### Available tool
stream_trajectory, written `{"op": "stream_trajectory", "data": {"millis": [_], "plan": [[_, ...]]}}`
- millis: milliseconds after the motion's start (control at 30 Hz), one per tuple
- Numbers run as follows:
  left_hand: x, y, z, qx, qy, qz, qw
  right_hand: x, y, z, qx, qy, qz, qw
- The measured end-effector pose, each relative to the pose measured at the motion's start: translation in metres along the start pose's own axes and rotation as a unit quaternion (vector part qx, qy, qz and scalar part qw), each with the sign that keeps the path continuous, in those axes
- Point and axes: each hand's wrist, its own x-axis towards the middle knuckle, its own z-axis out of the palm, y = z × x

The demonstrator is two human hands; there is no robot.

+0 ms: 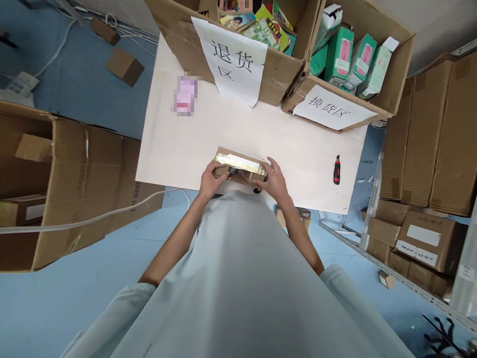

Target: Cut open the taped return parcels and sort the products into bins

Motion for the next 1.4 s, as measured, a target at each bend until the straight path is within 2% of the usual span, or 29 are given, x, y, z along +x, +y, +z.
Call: {"op": "stream_trajectory", "data": {"millis": [67,133,200,300,400,500,600,667,767,833,967,1067,1167,1267,1400], "plan": [[0.0,-0.005,-0.001,0.001,-0.008,0.004,1.0,0.011,-0.002,0.002,-0.015,-0.037,-0.042,0.998],[-0.001,-0.011,-0.002,0.001,-0.01,0.005,1.0,0.023,0.003,0.0,-0.021,-0.055,-0.04,0.997],[-0.004,-0.016,-0.004,0.0,-0.014,0.013,1.0,0.036,0.013,-0.005,-0.019,-0.058,-0.009,0.998],[-0.007,-0.019,-0.008,0.013,-0.027,0.031,0.999,0.056,0.027,-0.007,0.004,-0.018,0.065,0.998],[-0.006,-0.015,-0.01,0.053,-0.039,0.038,0.997,0.072,0.033,0.002,0.043,0.017,0.129,0.991],[-0.005,-0.009,-0.011,0.091,-0.072,0.053,0.992,0.079,0.034,0.016,0.074,0.034,0.165,0.983],[-0.007,-0.003,-0.012,0.124,-0.092,0.067,0.986,0.078,0.031,0.023,0.078,0.079,0.162,0.981],[-0.009,0.006,-0.012,0.161,-0.078,0.082,0.98,0.076,0.028,0.025,0.066,0.095,0.151,0.982],[-0.008,0.028,-0.007,0.205,-0.064,0.137,0.967,0.073,0.023,0.026,0.048,0.092,0.139,0.985],[0.0,0.045,0.003,0.215,-0.091,0.163,0.959,0.071,0.021,0.028,0.043,0.094,0.13,0.986],[0.027,0.071,0.033,0.285,-0.184,0.121,0.933,0.068,0.021,0.033,0.038,0.096,0.121,0.987],[0.046,0.076,0.051,0.365,-0.245,0.076,0.895,0.067,0.021,0.031,0.029,0.081,0.123,0.989],[0.059,0.074,0.056,0.393,-0.288,0.05,0.872,0.06,0.018,0.024,0.024,0.065,0.125,0.99],[0.065,0.074,0.054,0.391,-0.29,0.046,0.872,0.046,0.013,0.02,0.022,0.073,0.111,0.991],[0.063,0.08,0.053,0.409,-0.243,0.048,0.878,0.025,0.004,0.023,0.038,0.094,0.097,0.99]]}}
